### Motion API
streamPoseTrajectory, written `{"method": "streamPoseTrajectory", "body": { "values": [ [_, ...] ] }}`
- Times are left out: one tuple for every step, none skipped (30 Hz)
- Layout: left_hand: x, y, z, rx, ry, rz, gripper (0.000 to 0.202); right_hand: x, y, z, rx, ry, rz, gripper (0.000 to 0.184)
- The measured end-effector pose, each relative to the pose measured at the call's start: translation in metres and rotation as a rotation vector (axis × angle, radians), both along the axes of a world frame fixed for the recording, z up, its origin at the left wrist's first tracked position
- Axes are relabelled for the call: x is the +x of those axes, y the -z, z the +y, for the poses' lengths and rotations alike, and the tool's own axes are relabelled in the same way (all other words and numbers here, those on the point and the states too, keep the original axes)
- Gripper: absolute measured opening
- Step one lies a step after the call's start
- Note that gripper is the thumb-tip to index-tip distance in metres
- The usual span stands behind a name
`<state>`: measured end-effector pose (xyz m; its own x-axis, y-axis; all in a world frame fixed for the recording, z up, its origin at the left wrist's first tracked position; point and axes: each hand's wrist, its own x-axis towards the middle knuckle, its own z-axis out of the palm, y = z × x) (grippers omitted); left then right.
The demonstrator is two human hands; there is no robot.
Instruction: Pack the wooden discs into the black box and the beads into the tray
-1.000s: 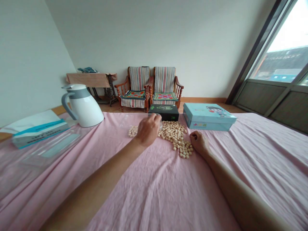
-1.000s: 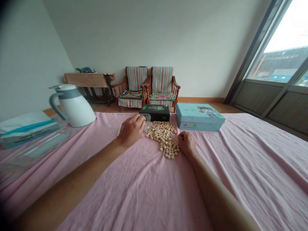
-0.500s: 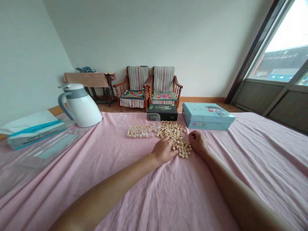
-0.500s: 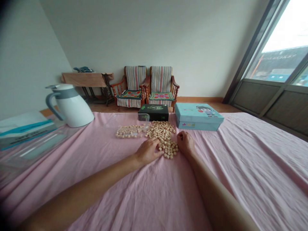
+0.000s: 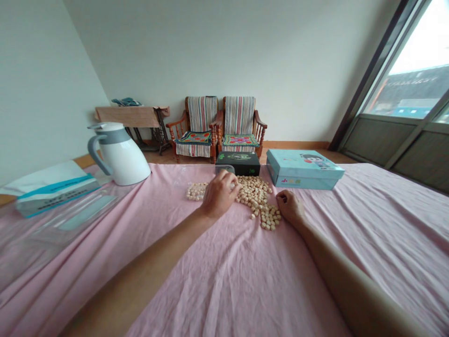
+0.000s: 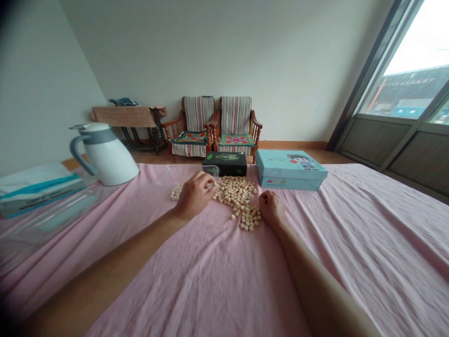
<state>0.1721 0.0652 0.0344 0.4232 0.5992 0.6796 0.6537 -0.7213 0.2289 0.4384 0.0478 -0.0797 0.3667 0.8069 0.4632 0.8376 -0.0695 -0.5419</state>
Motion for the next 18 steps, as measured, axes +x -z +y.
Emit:
{"method": "streamPoseTrajectory", "body": {
  "values": [
    [-0.005,-0.006,0.006,0.041,-0.056,-0.025,0.005,0.0,0.001,0.0,0.001,0.0,-0.001,0.018],
    [-0.009,-0.01,0.011,0.083,-0.098,-0.046,0.007,0.001,0.001,0.001,0.003,-0.002,0.001,0.018],
    [-0.01,-0.011,0.013,0.113,-0.117,-0.053,0.011,0.001,0.002,0.001,0.005,-0.006,0.005,0.018],
    [-0.01,-0.01,0.012,0.128,-0.102,-0.037,0.014,0.001,0.002,0.001,0.006,-0.008,0.009,0.018],
    [-0.008,-0.007,0.009,0.122,-0.049,0.004,0.015,0.001,0.003,0.002,0.005,-0.007,0.013,0.018],
    [-0.004,-0.001,0.004,0.097,0.03,0.066,0.014,0.001,0.003,0.002,0.004,-0.005,0.013,0.017],
    [0.002,0.006,-0.003,0.053,0.13,0.148,0.013,0.001,0.003,0.002,0.001,-0.001,0.012,0.017],
    [0.008,0.014,-0.009,-0.002,0.228,0.235,0.013,0.001,0.002,0.001,-0.002,0.003,0.008,0.017],
    [0.015,0.023,-0.016,-0.058,0.282,0.291,0.013,0.001,0.002,0.001,-0.005,0.006,0.005,0.017],
    [0.021,0.031,-0.021,-0.117,0.297,0.318,0.01,0.001,0.002,0.001,-0.008,0.007,0.005,0.017],
    [0.027,0.04,-0.025,-0.174,0.289,0.336,0.008,0.001,0.001,0.001,-0.011,0.005,0.008,0.017],
    [0.031,0.047,-0.027,-0.22,0.275,0.349,0.007,0.001,0.001,0.0,-0.014,0.001,0.013,0.017],
    [0.034,0.054,-0.028,-0.252,0.259,0.356,0.006,0.001,0.001,0.0,-0.016,-0.004,0.019,0.018],
    [0.036,0.059,-0.029,-0.269,0.247,0.361,0.005,0.001,0.001,0.0,-0.015,-0.009,0.023,0.018],
    [0.037,0.063,-0.029,-0.277,0.243,0.363,0.003,0.001,0.0,0.0,-0.013,-0.014,0.027,0.018],
    [0.037,0.066,-0.029,-0.277,0.242,0.36,0.004,0.001,0.0,0.0,-0.01,-0.018,0.028,0.019],
    [0.036,0.067,-0.029,-0.274,0.245,0.358,0.007,0.002,0.0,0.0,-0.005,-0.019,0.027,0.019],
    [0.034,0.066,-0.029,-0.271,0.255,0.358,0.008,0.002,0.0,0.0,-0.002,-0.021,0.025,0.018]
  ]
}}
